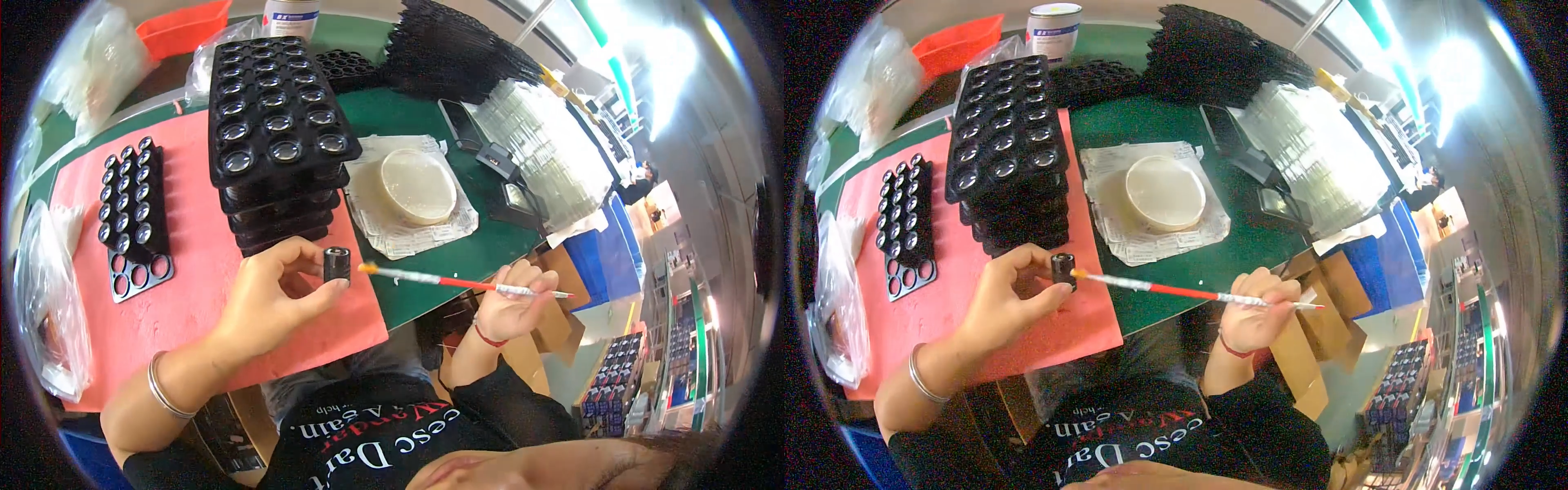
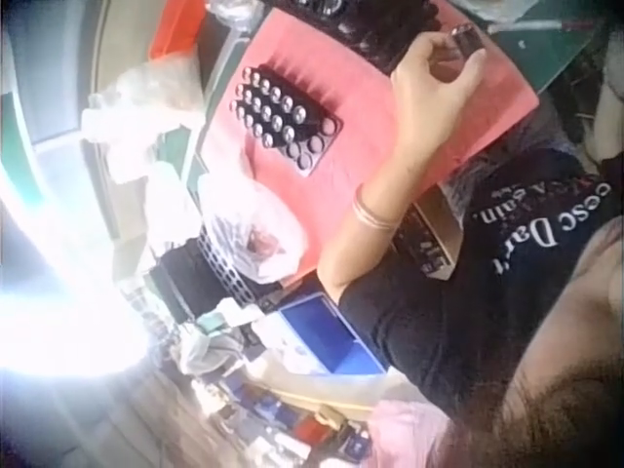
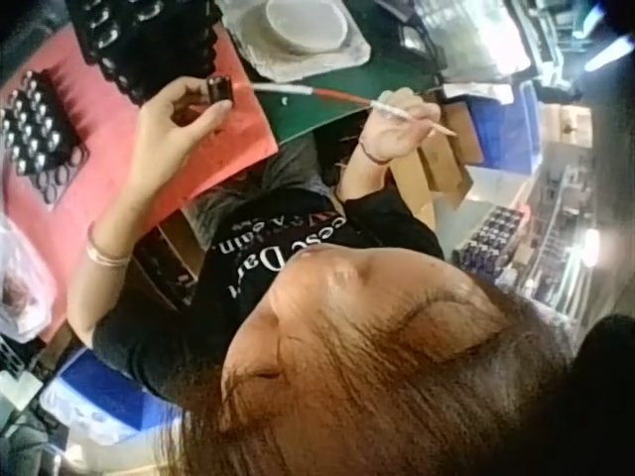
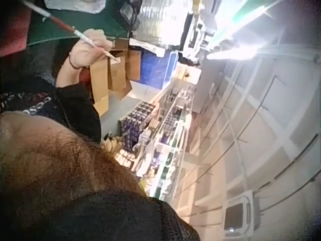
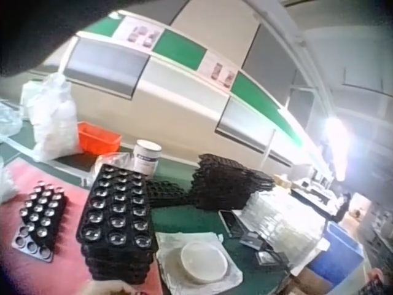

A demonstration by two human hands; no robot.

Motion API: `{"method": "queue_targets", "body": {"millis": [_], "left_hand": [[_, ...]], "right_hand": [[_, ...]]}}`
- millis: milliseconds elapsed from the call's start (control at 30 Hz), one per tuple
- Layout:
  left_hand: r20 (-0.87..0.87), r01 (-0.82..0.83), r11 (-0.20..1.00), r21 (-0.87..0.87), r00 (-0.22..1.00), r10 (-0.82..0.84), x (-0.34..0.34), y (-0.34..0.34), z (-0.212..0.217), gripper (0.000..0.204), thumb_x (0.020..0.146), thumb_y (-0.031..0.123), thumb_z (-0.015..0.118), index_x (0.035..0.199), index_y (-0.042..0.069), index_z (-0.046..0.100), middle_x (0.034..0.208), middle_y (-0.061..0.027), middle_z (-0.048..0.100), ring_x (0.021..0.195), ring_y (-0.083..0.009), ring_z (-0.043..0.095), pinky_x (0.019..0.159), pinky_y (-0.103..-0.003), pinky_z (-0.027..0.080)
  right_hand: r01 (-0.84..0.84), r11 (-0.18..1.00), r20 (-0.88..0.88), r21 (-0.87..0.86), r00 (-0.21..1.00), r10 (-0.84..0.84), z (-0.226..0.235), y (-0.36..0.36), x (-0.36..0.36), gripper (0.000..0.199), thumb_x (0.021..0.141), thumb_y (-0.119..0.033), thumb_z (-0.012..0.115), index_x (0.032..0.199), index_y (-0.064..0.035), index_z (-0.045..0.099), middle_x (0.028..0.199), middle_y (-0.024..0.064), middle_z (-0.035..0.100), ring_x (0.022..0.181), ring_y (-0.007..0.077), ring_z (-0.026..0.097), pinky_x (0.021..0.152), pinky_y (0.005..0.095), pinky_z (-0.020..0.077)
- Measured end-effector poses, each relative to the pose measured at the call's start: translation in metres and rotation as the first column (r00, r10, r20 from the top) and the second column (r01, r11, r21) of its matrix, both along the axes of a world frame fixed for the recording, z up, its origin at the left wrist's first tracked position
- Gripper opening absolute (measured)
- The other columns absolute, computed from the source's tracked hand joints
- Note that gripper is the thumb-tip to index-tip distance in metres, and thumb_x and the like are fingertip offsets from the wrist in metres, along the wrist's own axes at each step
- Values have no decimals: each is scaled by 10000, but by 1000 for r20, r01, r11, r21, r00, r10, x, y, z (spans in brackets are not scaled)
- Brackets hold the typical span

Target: Apply orange sealant or paint to the side of small cylindrical bulb components using a brush and organize them into trays.

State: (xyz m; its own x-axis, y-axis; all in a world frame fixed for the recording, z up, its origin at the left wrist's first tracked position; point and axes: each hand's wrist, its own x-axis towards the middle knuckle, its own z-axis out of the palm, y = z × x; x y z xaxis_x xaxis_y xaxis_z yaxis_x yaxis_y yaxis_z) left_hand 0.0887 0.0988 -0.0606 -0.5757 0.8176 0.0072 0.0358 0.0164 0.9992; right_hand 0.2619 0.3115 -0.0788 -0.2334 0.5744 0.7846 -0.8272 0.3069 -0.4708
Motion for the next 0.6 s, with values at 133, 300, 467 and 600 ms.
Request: {"method": "queue_targets", "body": {"millis": [133, 300, 467, 600], "left_hand": [[-28, 6, 1000, -18, 1000, -7, -1, -1, 0, 234, 731, 135, 657, 893, -8, 567, 783, -43, 615, 599, -48, 537, 538, -195, 432], [-22, 8, 1000, 27, 1000, -7, -1, -2, -5, 237, 732, 140, 659, 886, -15, 566, 768, -45, 610, 588, -43, 525, 530, -192, 426], [27, 15, 998, 53, 999, -17, -1, -3, 1, 223, 742, 117, 648, 901, -14, 564, 796, -39, 607, 624, -40, 519, 550, -187, 426], [128, 57, 991, 122, 989, -73, -1, -2, 1, 206, 768, 88, 613, 943, -6, 561, 862, -22, 592, 716, -34, 519, 602, -183, 430]], "right_hand": [[-22, 999, 74, 35, 997, 19, -3, -1, -1, 268, 901, -305, 425, 746, -98, 354, 565, 10, 338, 532, 108, 298, 468, 234, 254], [2, 997, 99, 77, 995, -10, -4, -1, -1, 262, 895, -299, 440, 753, -94, 360, 568, 18, 344, 536, 117, 303, 467, 238, 253], [8, 989, 113, 150, 993, -25, -5, 3, -2, 263, 896, -296, 434, 755, -87, 361, 578, 25, 347, 538, 122, 303, 472, 242, 258], [2, 983, 119, 181, 993, -24, -3, 5, -4, 262, 896, -294, 433, 757, -84, 361, 582, 27, 349, 540, 122, 303, 472, 244, 259]]}}
